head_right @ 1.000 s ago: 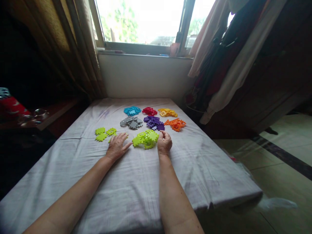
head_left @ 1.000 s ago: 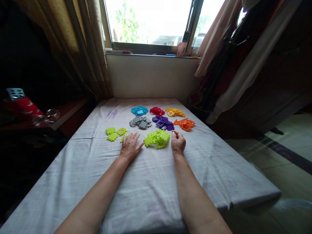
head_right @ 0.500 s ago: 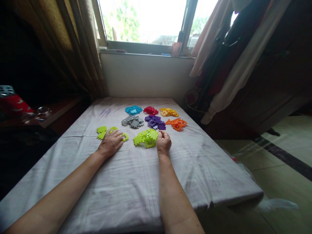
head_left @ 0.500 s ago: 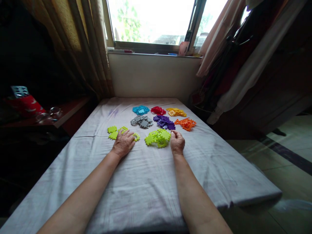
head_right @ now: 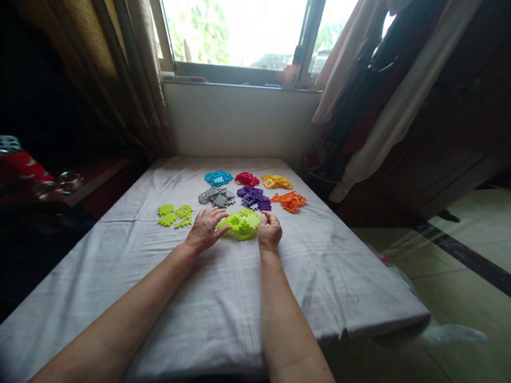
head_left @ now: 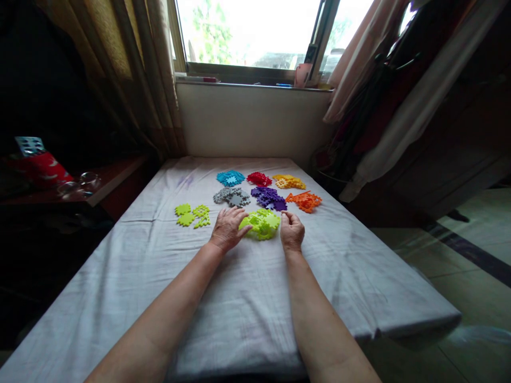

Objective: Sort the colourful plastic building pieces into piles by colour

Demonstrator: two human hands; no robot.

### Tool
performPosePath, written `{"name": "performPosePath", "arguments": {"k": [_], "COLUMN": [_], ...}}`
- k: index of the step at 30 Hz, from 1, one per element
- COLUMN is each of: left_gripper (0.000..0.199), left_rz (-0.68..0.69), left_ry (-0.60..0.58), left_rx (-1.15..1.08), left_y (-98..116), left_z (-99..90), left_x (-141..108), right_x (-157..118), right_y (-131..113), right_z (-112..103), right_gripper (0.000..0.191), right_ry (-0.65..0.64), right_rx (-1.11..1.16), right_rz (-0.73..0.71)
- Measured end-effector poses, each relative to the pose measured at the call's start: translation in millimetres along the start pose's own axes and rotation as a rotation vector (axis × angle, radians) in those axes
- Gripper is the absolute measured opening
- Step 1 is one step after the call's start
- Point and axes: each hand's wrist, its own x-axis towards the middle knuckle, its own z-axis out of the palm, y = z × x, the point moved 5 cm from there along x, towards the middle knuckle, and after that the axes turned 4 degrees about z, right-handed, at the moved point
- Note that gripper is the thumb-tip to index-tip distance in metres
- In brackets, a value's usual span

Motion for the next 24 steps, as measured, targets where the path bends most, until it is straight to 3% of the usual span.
{"name": "performPosePath", "arguments": {"k": [6,11,16,20,24], "left_gripper": [0.038,0.026,0.025,0.028,0.029], "left_rz": [-0.353,-0.424,-0.388,-0.249,-0.16], "left_ry": [0.078,0.109,0.15,0.144,0.062], "left_rx": [0.258,0.276,0.156,0.069,0.022], "left_y": [-80.3,-102.2,-80.8,-36.1,5.8], "left_z": [-22.2,-28.1,-22.7,-19.9,-11.3], "left_x": [-46.9,-66.1,-60.7,-29.8,5.6], "right_x": [-1.3,-2.2,-2.3,-3.2,-1.4], "right_y": [-0.1,1.1,1.0,1.2,4.5], "right_z": [5.1,4.5,4.5,6.1,4.0], "right_gripper": [0.038,0.037,0.037,0.036,0.037], "right_ry": [-0.023,-0.016,-0.021,-0.034,-0.007], "right_rx": [0.001,-0.01,-0.021,-0.007,0.002], "right_rz": [-0.01,-0.017,0.004,-0.005,-0.004]}}
